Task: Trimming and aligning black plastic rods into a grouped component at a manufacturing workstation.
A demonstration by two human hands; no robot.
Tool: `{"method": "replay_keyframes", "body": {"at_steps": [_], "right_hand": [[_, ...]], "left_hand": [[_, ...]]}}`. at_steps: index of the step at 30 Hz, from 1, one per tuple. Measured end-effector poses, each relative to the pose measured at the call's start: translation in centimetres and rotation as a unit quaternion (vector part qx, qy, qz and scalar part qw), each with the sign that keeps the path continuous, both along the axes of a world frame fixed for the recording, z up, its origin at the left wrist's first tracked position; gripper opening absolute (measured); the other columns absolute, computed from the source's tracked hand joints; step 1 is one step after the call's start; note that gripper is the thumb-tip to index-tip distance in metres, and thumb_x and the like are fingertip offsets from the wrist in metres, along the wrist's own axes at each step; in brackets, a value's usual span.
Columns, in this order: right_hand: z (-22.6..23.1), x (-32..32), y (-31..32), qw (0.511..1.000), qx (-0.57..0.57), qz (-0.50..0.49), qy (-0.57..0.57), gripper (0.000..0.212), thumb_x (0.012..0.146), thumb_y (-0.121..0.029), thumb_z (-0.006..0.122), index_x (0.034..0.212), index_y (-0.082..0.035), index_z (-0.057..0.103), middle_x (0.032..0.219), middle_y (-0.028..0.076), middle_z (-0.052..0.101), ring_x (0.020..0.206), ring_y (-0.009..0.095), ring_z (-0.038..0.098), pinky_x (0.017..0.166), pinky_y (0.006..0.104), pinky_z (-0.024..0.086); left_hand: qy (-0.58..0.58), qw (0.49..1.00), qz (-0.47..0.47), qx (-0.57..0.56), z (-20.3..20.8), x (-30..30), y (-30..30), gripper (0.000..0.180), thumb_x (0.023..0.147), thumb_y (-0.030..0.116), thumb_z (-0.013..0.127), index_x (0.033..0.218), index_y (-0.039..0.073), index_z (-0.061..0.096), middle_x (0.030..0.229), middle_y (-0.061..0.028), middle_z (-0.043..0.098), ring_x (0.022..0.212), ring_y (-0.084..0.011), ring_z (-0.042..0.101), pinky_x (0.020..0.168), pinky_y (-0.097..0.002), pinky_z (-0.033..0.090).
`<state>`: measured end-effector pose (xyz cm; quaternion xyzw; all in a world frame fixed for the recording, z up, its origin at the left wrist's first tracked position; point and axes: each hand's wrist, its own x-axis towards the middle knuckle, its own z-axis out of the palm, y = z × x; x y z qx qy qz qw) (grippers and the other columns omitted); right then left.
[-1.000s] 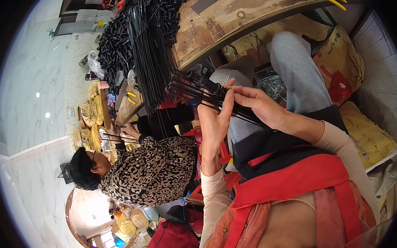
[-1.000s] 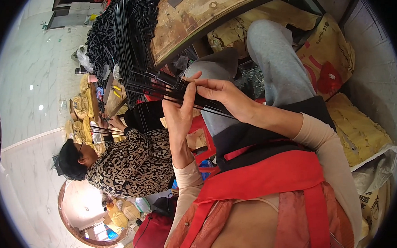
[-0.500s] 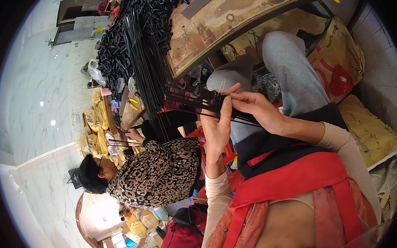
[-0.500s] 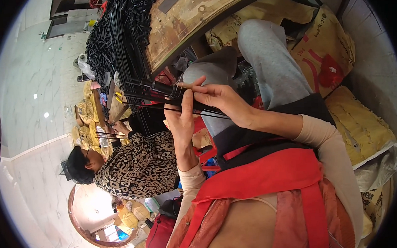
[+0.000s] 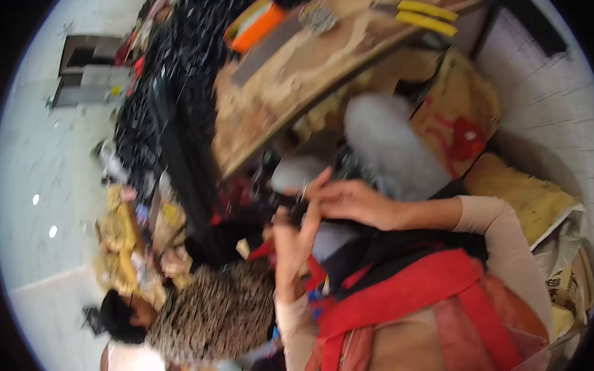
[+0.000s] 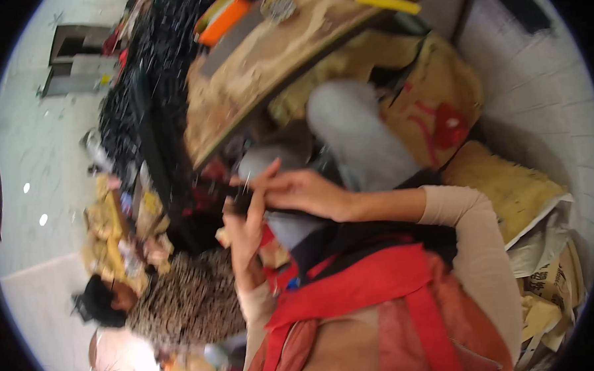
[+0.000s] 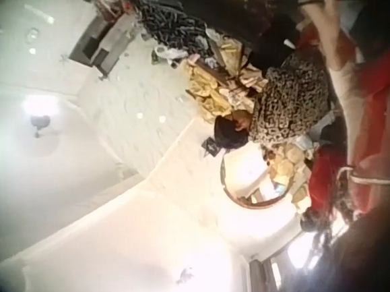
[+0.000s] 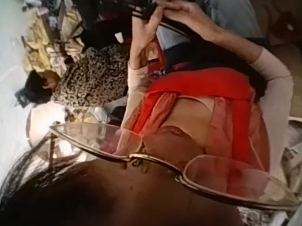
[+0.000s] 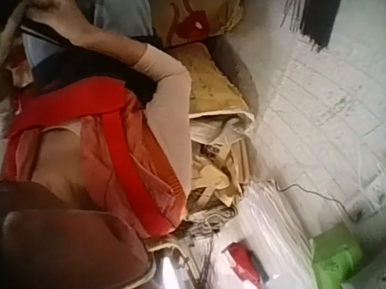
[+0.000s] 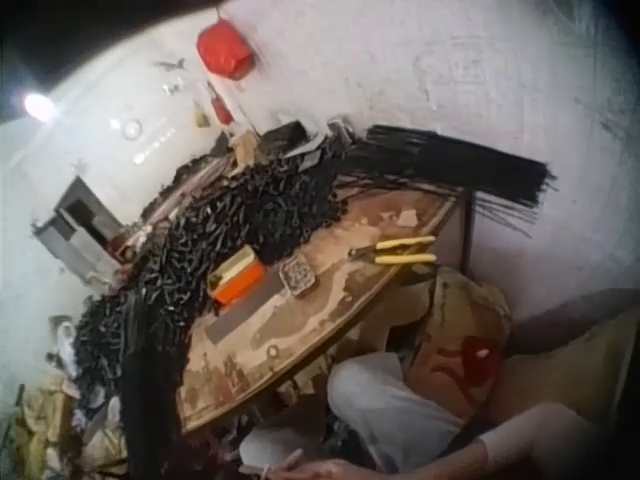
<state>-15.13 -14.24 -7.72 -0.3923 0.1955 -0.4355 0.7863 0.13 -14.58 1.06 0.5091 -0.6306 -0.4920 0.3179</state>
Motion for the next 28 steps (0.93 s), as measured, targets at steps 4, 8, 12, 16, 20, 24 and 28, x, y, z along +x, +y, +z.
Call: {"method": "replay_keyframes", "body": {"at_steps": [4,8,12,16,20,24,28], "right_hand": [[0.9,-8.6,-6.4,0.688,-0.551,-0.216,0.419,0.012,0.084,-0.016,0.067,0.091,-0.006,0.068,0.101,0.013,0.062,0.103,0.035,0.057,0.093,0.0448,0.044],[3.0,-17.7,-16.2,0.444,-0.416,-0.378,0.698,0.043,0.081,-0.029,0.068,0.116,-0.006,0.059,0.114,0.017,0.055,0.109,0.038,0.050,0.099,0.0466,0.037],[-2.2,-26.3,-22.2,0.389,-0.426,-0.318,0.752,0.059,0.088,-0.040,0.062,0.128,0.001,0.049,0.127,0.024,0.049,0.117,0.040,0.045,0.104,0.0479,0.032],[-0.9,-31.0,-23.1,0.495,-0.449,-0.386,0.636,0.050,0.096,-0.039,0.054,0.129,-0.001,0.049,0.111,0.019,0.059,0.104,0.028,0.057,0.093,0.0376,0.042],[2.9,-21.2,-15.3,0.949,-0.118,-0.190,0.224,0.040,0.101,-0.037,0.045,0.123,-0.004,0.053,0.085,0.005,0.061,0.079,0.010,0.057,0.071,0.0268,0.044],[7.8,-12.9,-5.7,0.893,-0.053,0.144,0.423,0.036,0.099,-0.028,0.048,0.122,-0.002,0.054,0.081,0.003,0.060,0.070,0.008,0.056,0.061,0.0260,0.046],[8.4,-9.9,-0.4,0.809,-0.282,0.136,0.497,0.054,0.091,-0.036,0.065,0.134,-0.006,0.051,0.117,0.011,0.059,0.101,0.023,0.055,0.093,0.0328,0.043]], "left_hand": [[0.075,0.995,-0.019,0.063,-0.5,0.4,-1.2,0.006,0.098,0.000,0.043,0.100,0.000,0.048,0.094,-0.0193,0.067,0.095,-0.0295,0.065,0.095,-0.0429,0.048],[0.246,0.966,-0.011,0.078,-4.8,0.6,-1.6,0.004,0.098,0.005,0.047,0.099,0.001,0.047,0.076,-0.0092,0.057,0.074,-0.0233,0.062,0.083,-0.0451,0.051],[0.438,0.889,0.026,0.132,-6.4,-2.4,-1.9,0.029,0.089,0.012,0.062,0.110,0.001,0.045,0.070,-0.0016,0.043,0.056,-0.0098,0.038,0.052,-0.0261,0.035],[0.441,0.889,0.051,0.113,-5.9,-3.3,-2.1,0.033,0.086,0.000,0.055,0.118,0.002,0.045,0.068,-0.0003,0.042,0.054,-0.0076,0.036,0.049,-0.0238,0.029],[0.397,0.908,0.088,0.106,-5.6,-1.8,-0.9,0.016,0.089,-0.002,0.056,0.105,-0.001,0.055,0.065,0.0023,0.043,0.053,-0.0054,0.035,0.049,-0.0229,0.027],[0.362,0.922,0.102,0.091,-5.3,-1.1,0.5,0.024,0.091,0.007,0.063,0.112,-0.005,0.057,0.065,0.0039,0.043,0.053,-0.0048,0.036,0.049,-0.0224,0.027],[0.390,0.920,0.026,0.045,-5.5,-1.1,1.5,0.051,0.090,0.025,0.069,0.126,-0.007,0.052,0.069,0.0042,0.047,0.056,-0.0053,0.039,0.051,-0.0216,0.030]]}}
